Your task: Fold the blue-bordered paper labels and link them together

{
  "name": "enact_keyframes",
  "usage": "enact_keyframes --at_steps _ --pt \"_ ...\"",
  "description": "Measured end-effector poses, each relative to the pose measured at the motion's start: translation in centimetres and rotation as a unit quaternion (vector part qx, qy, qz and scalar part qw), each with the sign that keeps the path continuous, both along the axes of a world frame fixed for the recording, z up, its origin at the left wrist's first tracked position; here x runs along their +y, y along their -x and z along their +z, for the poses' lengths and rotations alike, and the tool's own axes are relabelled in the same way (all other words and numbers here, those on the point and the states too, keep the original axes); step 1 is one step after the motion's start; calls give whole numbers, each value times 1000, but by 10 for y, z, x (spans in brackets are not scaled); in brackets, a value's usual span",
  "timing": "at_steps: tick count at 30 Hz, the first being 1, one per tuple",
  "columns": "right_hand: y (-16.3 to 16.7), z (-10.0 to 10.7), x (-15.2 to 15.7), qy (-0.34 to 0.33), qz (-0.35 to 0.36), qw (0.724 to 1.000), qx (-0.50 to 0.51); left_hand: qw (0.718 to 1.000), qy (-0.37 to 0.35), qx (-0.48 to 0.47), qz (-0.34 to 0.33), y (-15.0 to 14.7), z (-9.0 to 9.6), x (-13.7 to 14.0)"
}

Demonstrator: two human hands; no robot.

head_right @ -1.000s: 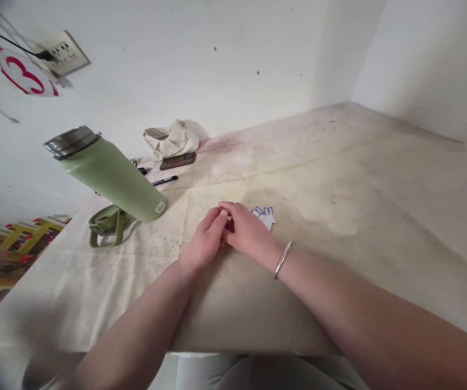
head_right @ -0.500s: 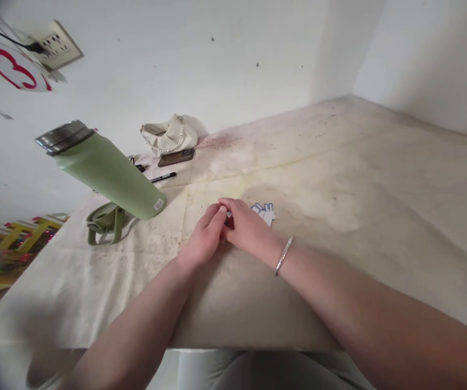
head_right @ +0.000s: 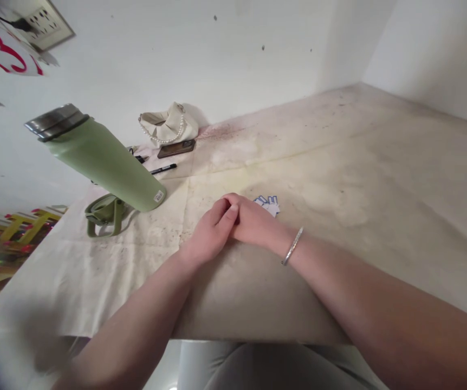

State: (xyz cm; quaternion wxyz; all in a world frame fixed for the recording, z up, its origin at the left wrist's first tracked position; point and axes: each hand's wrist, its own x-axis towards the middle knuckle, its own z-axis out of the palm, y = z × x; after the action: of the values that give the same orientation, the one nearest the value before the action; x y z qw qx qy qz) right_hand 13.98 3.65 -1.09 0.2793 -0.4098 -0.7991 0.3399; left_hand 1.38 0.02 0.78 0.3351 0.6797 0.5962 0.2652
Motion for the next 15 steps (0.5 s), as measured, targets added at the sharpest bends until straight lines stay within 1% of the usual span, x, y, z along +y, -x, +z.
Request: enact_keyframes --at_steps 5,9,12,15 --pt "-1 -1 0 1 9 1000 -8 999 -2 33 -8 0 0 -1" --pt "-2 2 -1 7 8 1000 -18 999 -5 38 -14 1 0 0" --pt "-2 3 -1 12 6 1000 -22 999 -11 30 -17 2 -1 0" --pt "-2 3 -1 3 19 1000 -2 1000 -21 -1 -23 4 -2 2"
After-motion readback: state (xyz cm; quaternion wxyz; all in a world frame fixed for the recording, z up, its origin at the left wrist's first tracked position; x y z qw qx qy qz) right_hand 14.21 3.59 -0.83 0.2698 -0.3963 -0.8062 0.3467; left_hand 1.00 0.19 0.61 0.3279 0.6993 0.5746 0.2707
